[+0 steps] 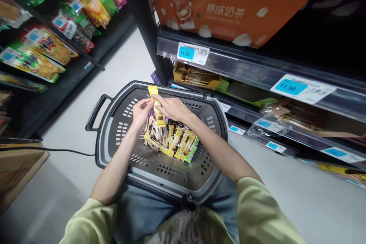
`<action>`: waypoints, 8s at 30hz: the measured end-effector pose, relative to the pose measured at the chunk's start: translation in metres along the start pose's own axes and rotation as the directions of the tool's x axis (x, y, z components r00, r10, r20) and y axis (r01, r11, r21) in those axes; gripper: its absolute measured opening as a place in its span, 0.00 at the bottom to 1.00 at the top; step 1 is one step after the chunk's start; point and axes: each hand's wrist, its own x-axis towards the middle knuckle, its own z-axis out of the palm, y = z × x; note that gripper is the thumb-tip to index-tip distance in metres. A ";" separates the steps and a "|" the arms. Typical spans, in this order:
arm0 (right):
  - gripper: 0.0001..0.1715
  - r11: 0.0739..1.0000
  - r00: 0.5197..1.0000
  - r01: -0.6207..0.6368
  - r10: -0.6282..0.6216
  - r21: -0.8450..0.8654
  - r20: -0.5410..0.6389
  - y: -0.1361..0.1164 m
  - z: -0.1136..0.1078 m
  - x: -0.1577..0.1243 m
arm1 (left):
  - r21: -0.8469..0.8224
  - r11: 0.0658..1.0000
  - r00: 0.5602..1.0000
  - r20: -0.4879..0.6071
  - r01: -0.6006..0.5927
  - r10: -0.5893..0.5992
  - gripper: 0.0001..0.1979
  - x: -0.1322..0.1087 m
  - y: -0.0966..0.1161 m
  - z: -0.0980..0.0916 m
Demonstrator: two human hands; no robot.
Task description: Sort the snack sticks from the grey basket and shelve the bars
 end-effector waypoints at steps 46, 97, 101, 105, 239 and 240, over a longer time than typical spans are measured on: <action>0.32 0.235 0.907 -0.266 0.390 0.935 0.160 0.009 0.015 0.012 | -0.154 0.963 0.967 0.157 0.223 -0.199 0.15 -0.004 0.014 0.002; 0.24 0.236 0.868 -0.230 0.489 0.944 0.089 0.003 0.009 0.014 | 0.032 0.994 0.982 0.157 0.103 -0.107 0.02 -0.005 0.008 0.000; 0.26 0.239 0.873 -0.245 0.476 0.940 0.106 0.003 0.008 0.014 | 0.024 0.993 0.982 0.151 0.112 -0.115 0.02 -0.005 0.007 0.000; 0.27 0.231 0.871 -0.251 0.479 0.940 0.115 0.004 0.008 0.013 | 0.020 0.994 0.985 0.137 0.107 -0.109 0.02 -0.005 0.008 0.000; 0.22 0.205 0.852 -0.258 0.509 0.944 0.122 0.000 0.012 0.016 | 0.078 0.996 0.995 0.088 0.048 -0.055 0.05 -0.007 0.012 0.004; 0.21 0.206 0.853 -0.257 0.508 0.944 0.121 0.000 0.012 0.015 | 0.086 0.995 0.995 0.091 0.041 -0.049 0.06 -0.007 0.011 0.004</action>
